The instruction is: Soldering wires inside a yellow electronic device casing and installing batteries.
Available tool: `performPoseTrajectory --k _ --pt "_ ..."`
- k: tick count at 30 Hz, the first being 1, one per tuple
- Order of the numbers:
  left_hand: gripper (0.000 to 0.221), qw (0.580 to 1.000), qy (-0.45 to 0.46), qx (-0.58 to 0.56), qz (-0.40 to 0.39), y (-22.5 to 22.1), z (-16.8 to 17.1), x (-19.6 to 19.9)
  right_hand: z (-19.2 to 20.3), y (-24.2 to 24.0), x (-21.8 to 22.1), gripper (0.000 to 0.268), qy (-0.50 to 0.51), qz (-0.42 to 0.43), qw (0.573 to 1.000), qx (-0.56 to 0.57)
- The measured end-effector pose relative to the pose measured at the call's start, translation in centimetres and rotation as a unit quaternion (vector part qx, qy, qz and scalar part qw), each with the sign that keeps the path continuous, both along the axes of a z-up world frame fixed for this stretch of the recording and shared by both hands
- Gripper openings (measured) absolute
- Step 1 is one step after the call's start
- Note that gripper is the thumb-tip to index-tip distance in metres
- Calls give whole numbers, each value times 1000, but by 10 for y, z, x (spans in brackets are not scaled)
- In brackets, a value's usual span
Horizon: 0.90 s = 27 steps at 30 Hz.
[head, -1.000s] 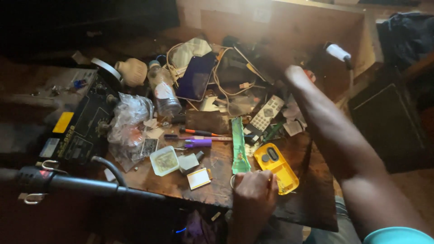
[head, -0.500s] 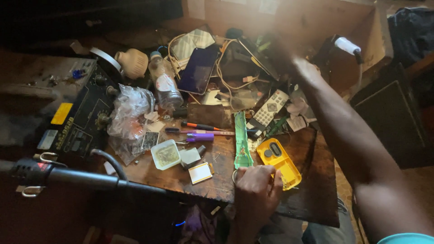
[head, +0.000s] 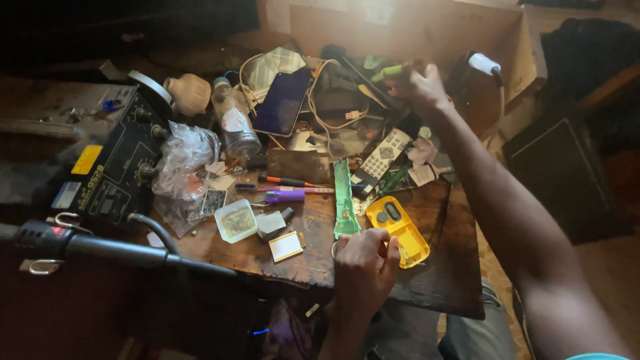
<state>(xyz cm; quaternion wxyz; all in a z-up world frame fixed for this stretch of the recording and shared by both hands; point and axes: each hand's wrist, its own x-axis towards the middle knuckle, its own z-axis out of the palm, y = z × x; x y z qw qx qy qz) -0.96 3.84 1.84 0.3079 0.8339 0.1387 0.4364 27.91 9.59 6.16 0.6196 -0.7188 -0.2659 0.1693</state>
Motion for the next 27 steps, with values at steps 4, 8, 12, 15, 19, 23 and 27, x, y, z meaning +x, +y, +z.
performPoseTrajectory --k 4,8,12,15,19,23,27 --pt "9 1000 0 -18 -4 0 1 0 3 -6 -3 26 38 -27 999 18" --pt "9 1000 -11 -23 0 -1 1 1 3 -12 -9 16 -20 -14 994 104" --pt "8 999 -29 -24 10 -2 -4 1 13 -28 -42 13 31 3 987 161" --pt "14 997 -45 -58 2 -3 -3 -1 12 -47 -67 17 89 51 971 214" --pt "30 994 -89 -59 13 -7 -4 -3 15 -91 -116 15 182 85 949 241" --pt "23 990 -88 -97 42 -10 -17 -1 5 -145 -160 16 221 118 929 271" --pt "37 988 -93 -118 -41 -22 0 -3 -37 -187 -178 21 265 83 899 338"
